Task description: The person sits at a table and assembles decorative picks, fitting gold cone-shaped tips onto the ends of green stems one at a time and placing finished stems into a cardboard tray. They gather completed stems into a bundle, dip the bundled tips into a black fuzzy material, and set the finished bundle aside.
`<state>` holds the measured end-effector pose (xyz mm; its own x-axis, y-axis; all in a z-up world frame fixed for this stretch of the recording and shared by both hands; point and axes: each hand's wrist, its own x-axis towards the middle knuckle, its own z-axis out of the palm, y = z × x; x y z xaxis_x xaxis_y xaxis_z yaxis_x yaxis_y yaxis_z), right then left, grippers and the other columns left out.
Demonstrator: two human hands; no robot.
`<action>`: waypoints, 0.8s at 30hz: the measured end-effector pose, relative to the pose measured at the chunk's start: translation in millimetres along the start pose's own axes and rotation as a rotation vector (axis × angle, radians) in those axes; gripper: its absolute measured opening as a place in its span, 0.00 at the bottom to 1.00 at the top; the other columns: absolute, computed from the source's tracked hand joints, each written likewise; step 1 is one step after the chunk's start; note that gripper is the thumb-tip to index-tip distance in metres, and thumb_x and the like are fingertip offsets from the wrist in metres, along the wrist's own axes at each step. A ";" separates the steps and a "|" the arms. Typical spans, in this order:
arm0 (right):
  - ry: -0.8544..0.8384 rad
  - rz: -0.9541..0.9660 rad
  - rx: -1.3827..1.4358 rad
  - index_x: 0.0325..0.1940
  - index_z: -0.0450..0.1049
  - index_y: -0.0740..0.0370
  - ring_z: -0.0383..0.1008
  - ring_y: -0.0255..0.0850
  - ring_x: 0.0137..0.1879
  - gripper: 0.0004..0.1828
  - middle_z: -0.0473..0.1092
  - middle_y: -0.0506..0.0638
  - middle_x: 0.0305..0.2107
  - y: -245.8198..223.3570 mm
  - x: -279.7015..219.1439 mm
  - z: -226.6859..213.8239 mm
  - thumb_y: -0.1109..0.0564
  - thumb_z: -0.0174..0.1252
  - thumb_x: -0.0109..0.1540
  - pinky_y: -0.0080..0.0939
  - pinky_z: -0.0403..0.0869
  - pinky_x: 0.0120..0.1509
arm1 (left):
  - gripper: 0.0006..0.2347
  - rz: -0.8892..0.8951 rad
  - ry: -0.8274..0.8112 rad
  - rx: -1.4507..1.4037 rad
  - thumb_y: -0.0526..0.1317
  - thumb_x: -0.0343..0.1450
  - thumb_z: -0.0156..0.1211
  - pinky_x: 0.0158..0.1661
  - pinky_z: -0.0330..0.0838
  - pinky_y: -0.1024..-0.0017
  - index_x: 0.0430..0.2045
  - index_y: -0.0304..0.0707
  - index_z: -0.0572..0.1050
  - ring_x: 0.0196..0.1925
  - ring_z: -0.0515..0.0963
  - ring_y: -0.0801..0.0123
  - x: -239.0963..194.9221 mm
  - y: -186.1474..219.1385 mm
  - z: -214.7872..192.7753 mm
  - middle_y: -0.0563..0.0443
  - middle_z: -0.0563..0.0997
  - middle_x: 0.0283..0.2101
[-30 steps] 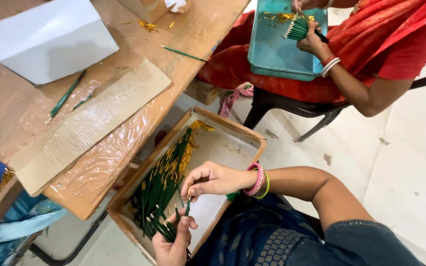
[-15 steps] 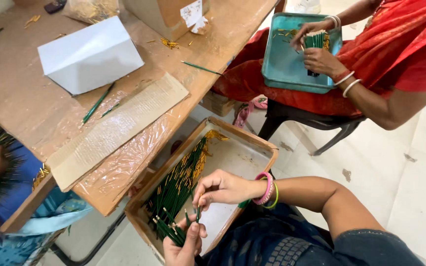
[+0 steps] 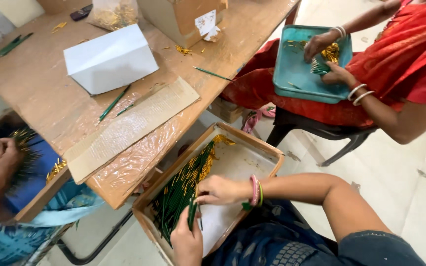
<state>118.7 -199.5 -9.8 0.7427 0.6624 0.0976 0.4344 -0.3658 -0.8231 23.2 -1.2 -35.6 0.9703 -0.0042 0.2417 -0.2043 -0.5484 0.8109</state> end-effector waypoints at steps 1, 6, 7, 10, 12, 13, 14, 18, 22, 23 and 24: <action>-0.005 -0.008 0.000 0.39 0.73 0.64 0.77 0.44 0.36 0.19 0.75 0.54 0.30 27.3 8.4 -4.2 0.44 0.55 0.69 0.44 0.77 0.39 | 0.15 -0.001 0.008 0.004 0.33 0.69 0.56 0.34 0.77 0.64 0.50 0.35 0.77 0.34 0.87 0.58 -1.6 -8.0 -3.4 0.43 0.86 0.30; -0.035 0.506 -0.559 0.46 0.79 0.62 0.80 0.52 0.41 0.14 0.75 0.60 0.38 207.4 48.5 -26.6 0.52 0.57 0.62 0.50 0.80 0.41 | 0.12 -0.404 0.155 0.027 0.43 0.76 0.56 0.35 0.80 0.63 0.46 0.36 0.80 0.36 0.88 0.67 -10.1 -39.1 -23.0 0.42 0.87 0.35; -0.037 0.495 -0.560 0.46 0.79 0.62 0.80 0.52 0.41 0.14 0.75 0.60 0.38 223.1 45.3 -30.4 0.52 0.57 0.62 0.50 0.80 0.41 | 0.12 -0.405 0.165 0.030 0.43 0.76 0.56 0.35 0.80 0.63 0.46 0.36 0.80 0.36 0.88 0.67 -10.7 -49.2 -20.2 0.42 0.87 0.35; 0.116 0.553 -0.569 0.47 0.78 0.65 0.80 0.53 0.40 0.14 0.74 0.62 0.36 271.1 34.9 -28.8 0.55 0.54 0.64 0.51 0.79 0.42 | 0.15 -0.407 0.279 -0.718 0.46 0.76 0.53 0.31 0.81 0.69 0.41 0.27 0.75 0.30 0.87 0.67 -14.8 -68.9 -13.9 0.43 0.86 0.36; 0.213 0.468 -0.647 0.39 0.79 0.66 0.79 0.53 0.40 0.15 0.76 0.62 0.32 305.4 24.4 -19.9 0.59 0.47 0.68 0.51 0.77 0.45 | 0.15 -0.656 0.214 -0.837 0.45 0.73 0.54 0.20 0.74 0.71 0.39 0.28 0.75 0.19 0.79 0.70 -14.3 -68.5 -6.6 0.48 0.82 0.27; 0.211 0.460 -0.648 0.39 0.79 0.66 0.79 0.53 0.40 0.15 0.76 0.62 0.32 300.7 26.1 -21.3 0.59 0.47 0.68 0.51 0.77 0.45 | 0.15 -0.653 0.222 -0.836 0.45 0.73 0.54 0.20 0.74 0.71 0.39 0.28 0.75 0.19 0.79 0.70 -17.2 -71.1 -0.7 0.48 0.82 0.27; 0.165 0.472 -0.703 0.37 0.79 0.66 0.79 0.52 0.41 0.15 0.76 0.61 0.32 296.1 24.0 -20.5 0.60 0.47 0.66 0.51 0.78 0.46 | 0.15 -0.742 0.048 -0.791 0.45 0.74 0.55 0.18 0.68 0.72 0.38 0.27 0.76 0.17 0.73 0.71 -23.1 -73.8 5.9 0.48 0.78 0.23; 0.081 0.534 -0.811 0.44 0.76 0.66 0.80 0.53 0.41 0.12 0.76 0.61 0.32 251.2 18.7 -24.8 0.62 0.46 0.65 0.52 0.79 0.43 | 0.13 -0.872 -0.154 -0.817 0.42 0.73 0.60 0.15 0.55 0.75 0.40 0.26 0.76 0.13 0.62 0.75 -31.7 -66.8 19.1 0.52 0.69 0.19; 0.122 0.586 -0.695 0.51 0.72 0.66 0.79 0.56 0.39 0.13 0.75 0.62 0.31 158.8 20.3 -48.7 0.61 0.50 0.64 0.54 0.78 0.41 | 0.14 -0.839 -0.012 -0.877 0.41 0.74 0.57 0.17 0.55 0.77 0.48 0.30 0.75 0.17 0.63 0.79 -32.3 -66.8 11.7 0.57 0.69 0.23; 0.152 0.565 -0.597 0.49 0.73 0.65 0.79 0.54 0.38 0.13 0.76 0.61 0.31 160.5 21.3 -49.6 0.61 0.54 0.61 0.53 0.78 0.42 | 0.15 -0.851 -0.001 -0.902 0.42 0.75 0.54 0.18 0.56 0.78 0.50 0.31 0.74 0.18 0.64 0.80 -33.9 -70.4 11.8 0.58 0.71 0.24; 0.180 0.545 -0.500 0.47 0.74 0.64 0.78 0.52 0.38 0.13 0.76 0.60 0.31 162.6 20.7 -51.0 0.61 0.57 0.58 0.51 0.77 0.43 | 0.16 -0.864 0.010 -0.929 0.43 0.76 0.51 0.20 0.58 0.79 0.53 0.31 0.73 0.19 0.66 0.81 -36.3 -73.9 13.3 0.59 0.72 0.26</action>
<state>230.7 -278.6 -113.1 0.9714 0.2016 -0.1253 0.1292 -0.8918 -0.4336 4.8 28.4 -111.4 0.8324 0.0688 -0.5499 0.4752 0.4220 0.7721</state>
